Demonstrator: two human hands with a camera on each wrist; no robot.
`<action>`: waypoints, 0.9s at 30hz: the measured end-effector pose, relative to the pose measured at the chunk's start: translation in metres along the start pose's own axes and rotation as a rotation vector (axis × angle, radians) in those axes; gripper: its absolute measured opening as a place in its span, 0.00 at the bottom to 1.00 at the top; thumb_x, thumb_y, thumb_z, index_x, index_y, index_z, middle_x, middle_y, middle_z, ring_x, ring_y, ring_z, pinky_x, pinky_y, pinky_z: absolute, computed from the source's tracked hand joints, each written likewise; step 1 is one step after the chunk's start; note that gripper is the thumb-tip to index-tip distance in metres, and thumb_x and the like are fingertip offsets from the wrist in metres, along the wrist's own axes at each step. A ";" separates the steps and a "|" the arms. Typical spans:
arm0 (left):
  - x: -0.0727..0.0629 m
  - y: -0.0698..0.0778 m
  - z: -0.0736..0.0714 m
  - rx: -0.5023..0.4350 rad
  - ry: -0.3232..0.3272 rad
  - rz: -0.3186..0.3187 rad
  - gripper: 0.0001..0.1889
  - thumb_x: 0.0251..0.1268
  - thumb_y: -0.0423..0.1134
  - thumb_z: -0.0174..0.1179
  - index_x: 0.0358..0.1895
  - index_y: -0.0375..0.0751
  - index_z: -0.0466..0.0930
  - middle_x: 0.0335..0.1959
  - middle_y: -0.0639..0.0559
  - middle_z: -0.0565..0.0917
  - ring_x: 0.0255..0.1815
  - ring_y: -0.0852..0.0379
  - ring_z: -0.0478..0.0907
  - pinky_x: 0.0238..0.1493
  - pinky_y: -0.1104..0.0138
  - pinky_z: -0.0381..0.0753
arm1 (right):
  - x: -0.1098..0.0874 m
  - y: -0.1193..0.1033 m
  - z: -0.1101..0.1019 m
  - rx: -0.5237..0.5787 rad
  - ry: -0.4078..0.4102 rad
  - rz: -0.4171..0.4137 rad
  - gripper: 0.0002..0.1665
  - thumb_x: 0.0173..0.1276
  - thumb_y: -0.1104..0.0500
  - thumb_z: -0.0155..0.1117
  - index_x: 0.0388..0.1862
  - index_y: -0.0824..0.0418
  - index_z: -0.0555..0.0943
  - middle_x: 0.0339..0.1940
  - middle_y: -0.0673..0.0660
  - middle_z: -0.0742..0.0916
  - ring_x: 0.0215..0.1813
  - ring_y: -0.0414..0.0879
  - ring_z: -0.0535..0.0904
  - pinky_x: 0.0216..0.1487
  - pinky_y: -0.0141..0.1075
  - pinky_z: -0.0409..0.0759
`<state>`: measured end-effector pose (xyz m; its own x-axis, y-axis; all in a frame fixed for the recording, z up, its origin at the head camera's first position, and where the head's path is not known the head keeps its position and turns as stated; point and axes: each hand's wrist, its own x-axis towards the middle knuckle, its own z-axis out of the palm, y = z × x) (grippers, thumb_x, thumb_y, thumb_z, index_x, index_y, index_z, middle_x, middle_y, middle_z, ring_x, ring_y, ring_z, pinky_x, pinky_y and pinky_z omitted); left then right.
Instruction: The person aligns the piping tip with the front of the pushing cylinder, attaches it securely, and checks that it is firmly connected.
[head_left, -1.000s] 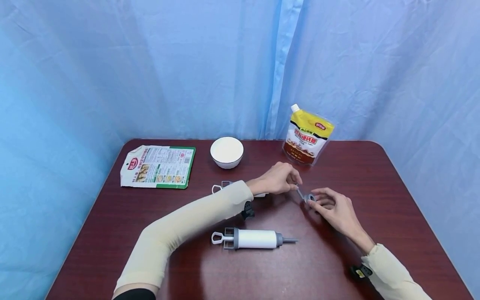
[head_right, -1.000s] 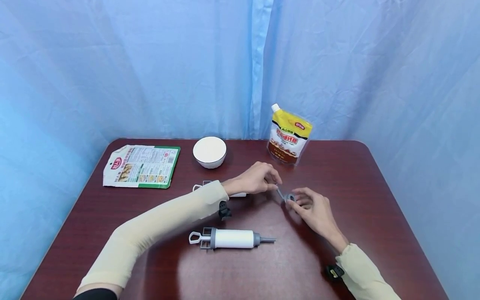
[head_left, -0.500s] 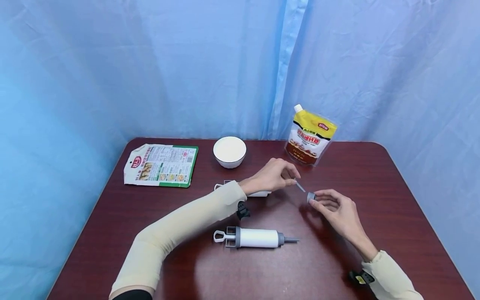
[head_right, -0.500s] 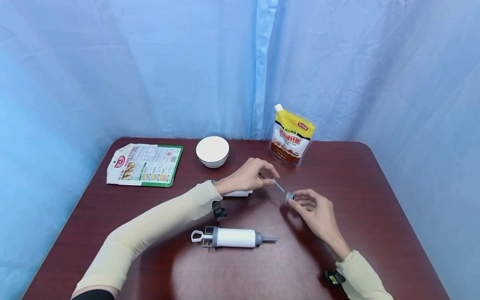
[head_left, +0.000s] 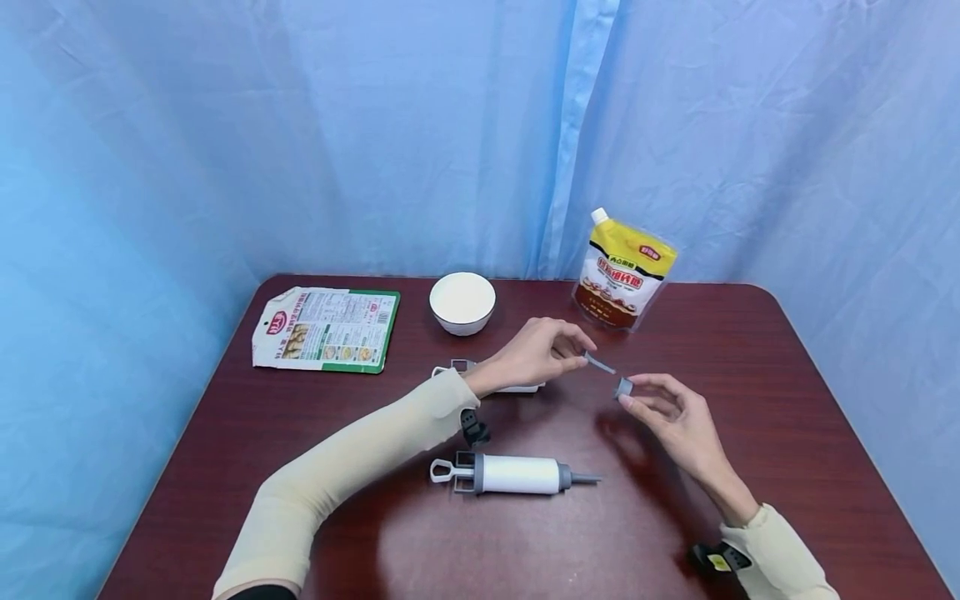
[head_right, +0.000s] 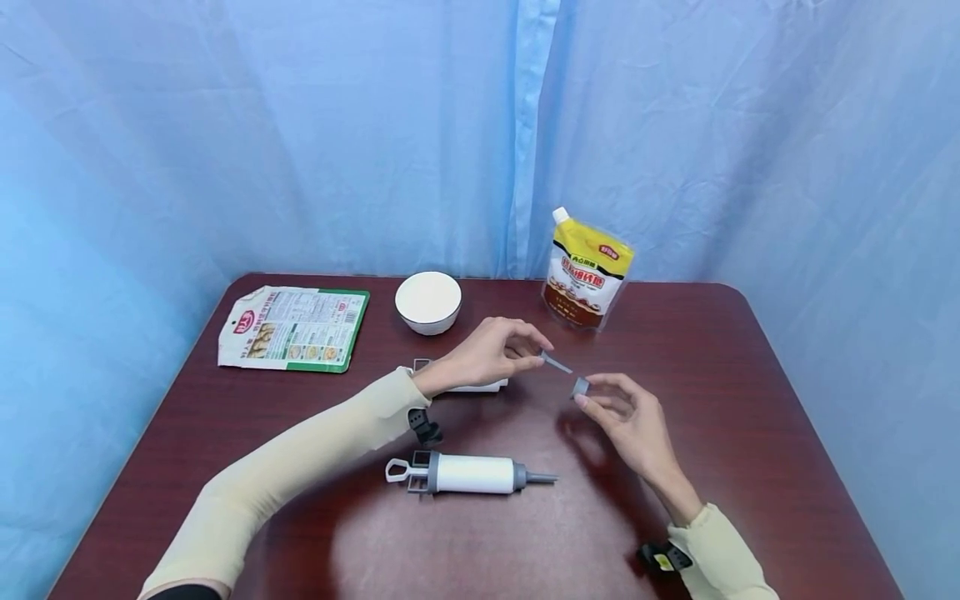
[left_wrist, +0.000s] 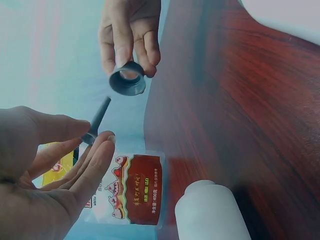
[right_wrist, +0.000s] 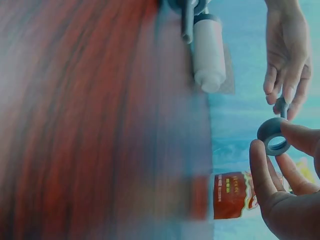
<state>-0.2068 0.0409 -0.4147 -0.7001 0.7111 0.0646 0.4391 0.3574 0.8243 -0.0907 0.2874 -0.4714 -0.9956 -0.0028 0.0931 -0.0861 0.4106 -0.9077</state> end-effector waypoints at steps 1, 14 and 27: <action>-0.002 0.000 0.000 -0.011 0.001 0.002 0.12 0.71 0.35 0.67 0.54 0.41 0.87 0.48 0.48 0.91 0.42 0.64 0.89 0.45 0.77 0.85 | 0.001 -0.001 0.001 0.017 -0.003 -0.001 0.22 0.73 0.59 0.71 0.62 0.64 0.79 0.48 0.46 0.90 0.47 0.34 0.89 0.47 0.26 0.86; -0.016 0.003 0.003 -0.084 -0.011 0.037 0.12 0.67 0.33 0.71 0.52 0.38 0.88 0.48 0.45 0.89 0.42 0.60 0.90 0.44 0.76 0.86 | 0.005 -0.014 0.014 0.123 -0.039 0.009 0.22 0.74 0.61 0.68 0.63 0.66 0.78 0.48 0.43 0.90 0.51 0.43 0.90 0.52 0.32 0.87; -0.023 0.003 0.008 -0.109 -0.013 0.015 0.11 0.67 0.34 0.71 0.51 0.40 0.88 0.44 0.49 0.91 0.39 0.66 0.89 0.45 0.76 0.86 | 0.007 -0.020 0.027 0.222 -0.088 -0.001 0.22 0.77 0.61 0.65 0.65 0.68 0.77 0.50 0.47 0.89 0.51 0.42 0.90 0.54 0.35 0.87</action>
<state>-0.1847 0.0306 -0.4183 -0.6861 0.7241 0.0704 0.3851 0.2794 0.8796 -0.0970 0.2547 -0.4638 -0.9940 -0.0864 0.0665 -0.0826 0.1998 -0.9763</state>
